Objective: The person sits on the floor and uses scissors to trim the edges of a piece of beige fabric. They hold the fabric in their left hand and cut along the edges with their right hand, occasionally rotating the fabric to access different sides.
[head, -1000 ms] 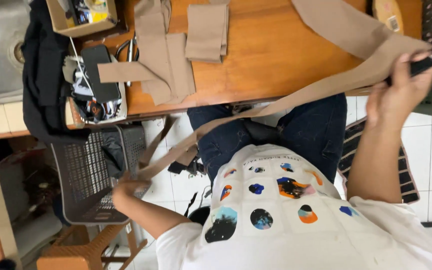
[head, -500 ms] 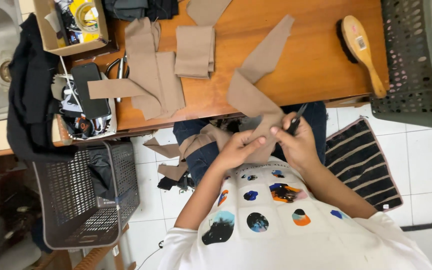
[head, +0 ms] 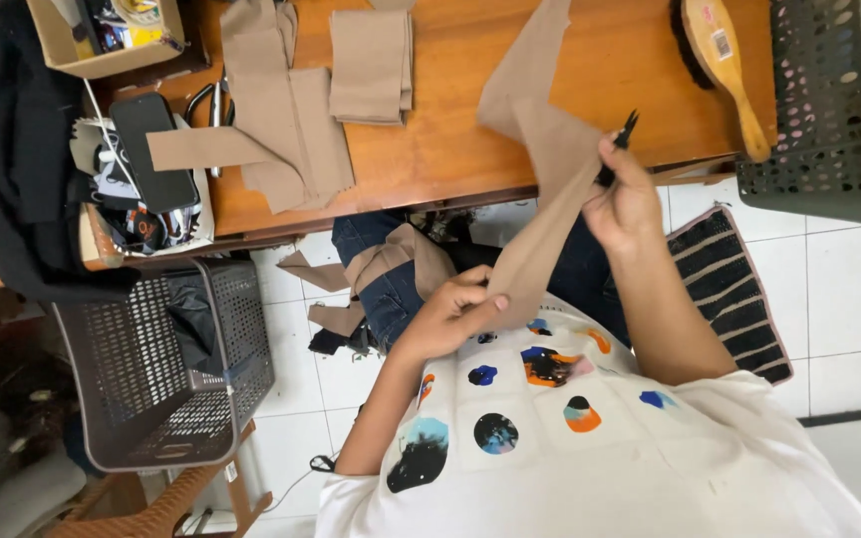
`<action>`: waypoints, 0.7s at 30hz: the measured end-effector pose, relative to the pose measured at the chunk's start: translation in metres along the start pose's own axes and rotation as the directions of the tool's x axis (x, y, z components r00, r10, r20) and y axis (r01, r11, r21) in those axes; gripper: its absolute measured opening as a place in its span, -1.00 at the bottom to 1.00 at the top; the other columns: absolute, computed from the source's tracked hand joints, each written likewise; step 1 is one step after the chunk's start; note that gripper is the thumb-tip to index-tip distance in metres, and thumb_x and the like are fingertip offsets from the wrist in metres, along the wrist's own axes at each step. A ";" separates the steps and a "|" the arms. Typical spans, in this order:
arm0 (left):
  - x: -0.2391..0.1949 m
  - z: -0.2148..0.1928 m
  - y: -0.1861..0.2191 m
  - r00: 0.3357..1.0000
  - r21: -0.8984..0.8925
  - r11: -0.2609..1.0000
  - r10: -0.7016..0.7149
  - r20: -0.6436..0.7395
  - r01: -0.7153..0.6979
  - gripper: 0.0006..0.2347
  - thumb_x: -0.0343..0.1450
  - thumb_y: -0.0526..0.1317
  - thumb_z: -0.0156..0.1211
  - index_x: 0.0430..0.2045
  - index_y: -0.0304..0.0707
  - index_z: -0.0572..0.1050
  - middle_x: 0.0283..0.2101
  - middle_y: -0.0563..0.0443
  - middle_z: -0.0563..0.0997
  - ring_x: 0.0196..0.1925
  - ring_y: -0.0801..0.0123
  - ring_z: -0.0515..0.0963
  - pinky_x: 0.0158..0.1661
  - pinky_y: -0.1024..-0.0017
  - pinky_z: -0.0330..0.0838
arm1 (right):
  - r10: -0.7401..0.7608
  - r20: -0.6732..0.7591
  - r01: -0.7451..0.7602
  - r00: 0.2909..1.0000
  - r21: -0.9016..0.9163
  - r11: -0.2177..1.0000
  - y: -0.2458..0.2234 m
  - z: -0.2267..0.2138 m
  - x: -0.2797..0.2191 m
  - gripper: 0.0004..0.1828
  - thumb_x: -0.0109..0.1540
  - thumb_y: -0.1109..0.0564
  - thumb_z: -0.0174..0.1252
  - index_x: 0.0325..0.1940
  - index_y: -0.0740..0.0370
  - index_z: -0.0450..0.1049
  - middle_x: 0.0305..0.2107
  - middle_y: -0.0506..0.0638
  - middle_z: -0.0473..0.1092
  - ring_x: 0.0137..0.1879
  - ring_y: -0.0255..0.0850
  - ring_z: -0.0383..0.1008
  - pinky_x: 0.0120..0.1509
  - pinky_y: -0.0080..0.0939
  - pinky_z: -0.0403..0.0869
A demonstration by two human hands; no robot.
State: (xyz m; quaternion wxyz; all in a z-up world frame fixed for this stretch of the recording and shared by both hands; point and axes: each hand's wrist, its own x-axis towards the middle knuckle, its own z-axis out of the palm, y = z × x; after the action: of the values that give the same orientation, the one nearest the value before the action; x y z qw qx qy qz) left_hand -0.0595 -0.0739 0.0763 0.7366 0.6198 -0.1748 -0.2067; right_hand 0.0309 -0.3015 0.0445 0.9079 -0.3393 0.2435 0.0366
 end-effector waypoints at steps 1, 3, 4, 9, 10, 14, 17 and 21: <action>-0.003 -0.002 -0.006 1.000 0.000 1.000 -0.004 -0.005 0.004 -0.75 0.33 -0.35 0.01 -0.85 -0.34 0.42 -0.44 -0.10 0.40 -0.46 0.37 0.35 -0.38 0.49 0.26 | 0.007 0.001 -0.007 1.000 0.000 1.000 -0.005 0.007 -0.007 -0.91 0.10 0.20 0.11 -0.40 0.02 0.36 -0.44 -0.15 0.41 -0.19 -0.29 0.48 -0.01 -0.28 0.49; -0.005 -0.009 -0.019 0.998 -0.101 0.995 0.025 0.054 -0.020 -0.75 0.35 -0.36 -0.02 -0.82 -0.26 0.43 -0.58 0.01 0.36 -0.51 0.48 0.30 -0.44 0.53 0.20 | -0.061 0.087 0.059 0.994 0.025 0.998 -0.016 0.024 -0.019 -0.90 0.12 0.26 0.05 -0.32 0.10 0.39 -0.43 -0.10 0.39 -0.15 -0.25 0.47 0.07 -0.25 0.47; -0.007 -0.013 -0.024 0.998 -0.099 0.995 0.025 0.054 -0.019 -0.75 0.35 -0.36 -0.02 -0.82 -0.26 0.43 -0.58 0.01 0.36 -0.51 0.48 0.30 -0.44 0.53 0.20 | -0.060 0.088 0.058 0.994 0.027 0.998 -0.016 0.025 -0.022 -0.90 0.12 0.26 0.05 -0.32 0.10 0.39 -0.43 -0.10 0.39 -0.15 -0.25 0.47 0.07 -0.25 0.47; -0.011 -0.019 -0.022 0.957 -0.177 0.984 0.065 0.284 -0.015 -0.83 0.26 -0.40 0.11 -0.80 -0.26 0.50 -0.60 0.06 0.37 -0.54 0.50 0.29 -0.49 0.49 0.18 | -0.076 0.223 0.058 0.972 0.084 0.995 -0.019 0.013 -0.020 -0.85 0.14 0.22 0.01 -0.20 0.11 0.34 -0.39 -0.07 0.40 -0.15 -0.27 0.46 0.09 -0.26 0.46; -0.010 -0.018 -0.019 0.955 -0.176 0.984 0.066 0.289 -0.015 -0.83 0.26 -0.40 0.11 -0.80 -0.26 0.50 -0.60 0.06 0.37 -0.54 0.50 0.29 -0.49 0.49 0.18 | -0.080 0.222 0.063 0.972 0.086 0.994 -0.021 0.014 -0.020 -0.85 0.14 0.22 0.01 -0.20 0.11 0.34 -0.39 -0.07 0.40 -0.15 -0.27 0.46 0.09 -0.26 0.46; 0.002 -0.012 -0.001 0.929 -0.123 0.992 0.078 0.363 -0.035 -0.83 0.20 -0.42 0.15 -0.87 -0.30 0.44 -0.66 0.06 0.30 -0.58 0.46 0.25 -0.53 0.48 0.14 | -0.107 0.285 0.071 0.953 0.134 0.988 -0.028 0.016 -0.014 -0.80 0.12 0.08 0.01 -0.17 0.05 0.34 -0.31 -0.09 0.40 -0.09 -0.23 0.45 0.17 -0.22 0.42; 0.006 -0.010 -0.003 0.930 -0.091 0.995 0.075 0.361 -0.045 -0.83 0.17 -0.44 0.13 -0.90 -0.32 0.42 -0.68 0.05 0.30 -0.60 0.45 0.25 -0.53 0.48 0.14 | -0.131 0.293 0.114 0.947 0.076 0.991 -0.033 0.027 -0.018 -0.79 0.13 0.10 -0.02 -0.16 0.10 0.32 -0.27 0.00 0.41 -0.08 -0.17 0.45 0.15 -0.17 0.42; 0.019 -0.014 0.041 0.978 0.165 0.986 -0.013 0.210 -0.022 -0.87 0.15 -0.40 0.07 -0.86 -0.48 0.42 -0.42 -0.49 0.46 -0.40 -0.11 0.47 -0.36 0.09 0.32 | -0.173 0.335 0.140 0.926 0.121 0.983 -0.045 0.042 -0.017 -0.80 0.13 0.16 -0.06 -0.15 0.11 0.28 -0.07 0.11 0.34 -0.06 -0.11 0.44 0.07 -0.14 0.46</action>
State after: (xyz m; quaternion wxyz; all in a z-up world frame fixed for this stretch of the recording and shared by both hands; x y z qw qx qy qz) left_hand -0.0324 -0.0655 0.1147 0.6600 0.6533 -0.2700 -0.2542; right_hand 0.0435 -0.3080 0.1065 0.9515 -0.3026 0.0548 0.0111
